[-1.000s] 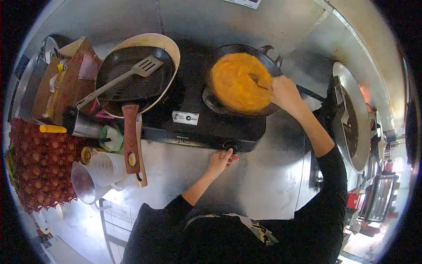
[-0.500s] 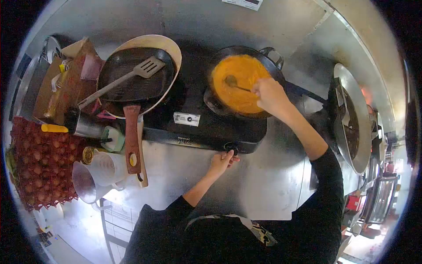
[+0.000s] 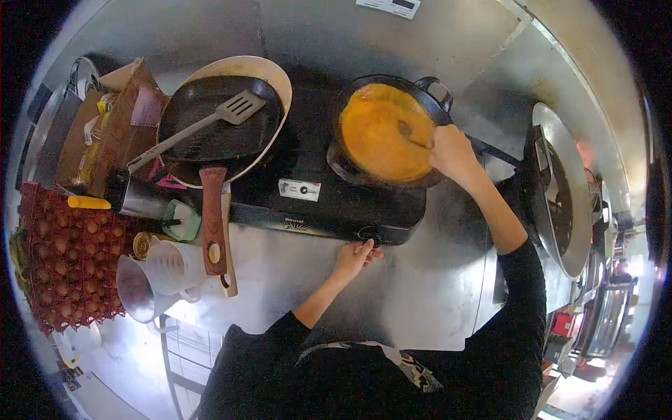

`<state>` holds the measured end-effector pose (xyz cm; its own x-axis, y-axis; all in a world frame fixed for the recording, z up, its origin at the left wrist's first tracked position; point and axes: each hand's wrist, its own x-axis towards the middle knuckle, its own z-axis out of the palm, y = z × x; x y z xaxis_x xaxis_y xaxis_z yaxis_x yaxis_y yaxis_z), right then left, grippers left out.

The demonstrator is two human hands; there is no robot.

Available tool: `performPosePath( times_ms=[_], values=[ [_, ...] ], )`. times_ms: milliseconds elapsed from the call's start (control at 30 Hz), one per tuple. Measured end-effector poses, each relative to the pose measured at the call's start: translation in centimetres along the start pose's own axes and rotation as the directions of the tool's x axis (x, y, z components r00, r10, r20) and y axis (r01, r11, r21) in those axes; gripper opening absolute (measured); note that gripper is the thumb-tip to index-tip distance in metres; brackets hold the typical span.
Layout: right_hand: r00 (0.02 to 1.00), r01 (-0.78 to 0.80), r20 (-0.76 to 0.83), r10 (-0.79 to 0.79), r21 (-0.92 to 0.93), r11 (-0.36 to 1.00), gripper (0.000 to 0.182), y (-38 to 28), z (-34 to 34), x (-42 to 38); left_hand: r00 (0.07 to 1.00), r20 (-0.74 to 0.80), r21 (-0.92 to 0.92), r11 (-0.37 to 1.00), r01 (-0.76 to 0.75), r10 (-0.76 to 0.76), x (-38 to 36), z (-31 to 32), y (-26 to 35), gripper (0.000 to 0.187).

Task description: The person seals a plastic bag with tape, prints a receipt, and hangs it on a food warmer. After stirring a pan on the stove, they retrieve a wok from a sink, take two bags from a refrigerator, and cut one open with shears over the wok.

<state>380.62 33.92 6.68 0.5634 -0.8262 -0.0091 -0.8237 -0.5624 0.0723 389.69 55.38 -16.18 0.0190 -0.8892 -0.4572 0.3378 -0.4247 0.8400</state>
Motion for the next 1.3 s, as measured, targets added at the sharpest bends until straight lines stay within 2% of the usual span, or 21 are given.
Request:
performPosePath(
  times_ms=[100,200,300,400,500,600,733,1000,1100,1300],
  values=[
    [0.998,-0.020,0.058,0.005,0.272,0.962,0.010,1.0,0.8,0.1,1.000,0.011,-0.002,1.000,-0.003,0.003,0.3,0.0,-0.5,0.042],
    [0.995,0.094,-0.008,-0.099,0.403,0.910,0.016,1.2,1.1,-0.2,1.000,-0.010,0.011,1.000,0.003,-0.002,0.0,0.1,0.0,0.041],
    [0.984,0.118,0.051,-0.171,0.531,0.839,0.014,0.6,-0.3,-0.8,1.000,-0.012,0.001,1.000,0.011,-0.011,-0.1,0.0,0.1,0.041],
    [0.977,0.069,0.128,-0.171,0.570,0.819,0.012,0.6,-1.2,-1.6,1.000,0.002,-0.003,1.000,-0.006,0.006,0.0,0.0,0.1,0.041],
    [0.973,0.141,0.054,-0.224,0.630,0.764,0.012,1.6,-0.7,-2.6,1.000,-0.007,-0.020,1.000,-0.007,0.007,0.2,0.0,-0.3,0.039],
    [0.980,0.090,0.059,-0.189,0.717,0.691,0.012,1.6,-1.0,-4.0,1.000,-0.007,-0.036,0.999,-0.001,0.001,0.4,-0.1,-0.7,0.040],
    [0.980,0.179,-0.062,-0.191,0.704,0.687,0.017,1.5,-1.3,-5.6,1.000,0.003,-0.003,1.000,0.007,-0.007,0.0,0.0,0.0,0.042],
    [0.975,0.218,-0.104,-0.195,0.588,0.779,0.021,0.5,-2.4,-7.2,0.994,0.003,-0.213,0.971,0.106,-0.108,-0.3,0.4,-0.2,0.043],
    [0.953,0.303,-0.195,-0.233,0.567,0.766,0.019,0.6,-2.0,-7.4,0.995,0.010,-0.286,0.953,0.100,-0.101,-0.3,0.5,-0.5,0.043],
    [0.934,0.349,-0.253,-0.252,0.503,0.790,0.018,0.6,-2.0,-7.6,0.988,0.083,-0.426,0.892,0.151,-0.128,-0.2,0.4,-1.0,0.041]
  ],
)
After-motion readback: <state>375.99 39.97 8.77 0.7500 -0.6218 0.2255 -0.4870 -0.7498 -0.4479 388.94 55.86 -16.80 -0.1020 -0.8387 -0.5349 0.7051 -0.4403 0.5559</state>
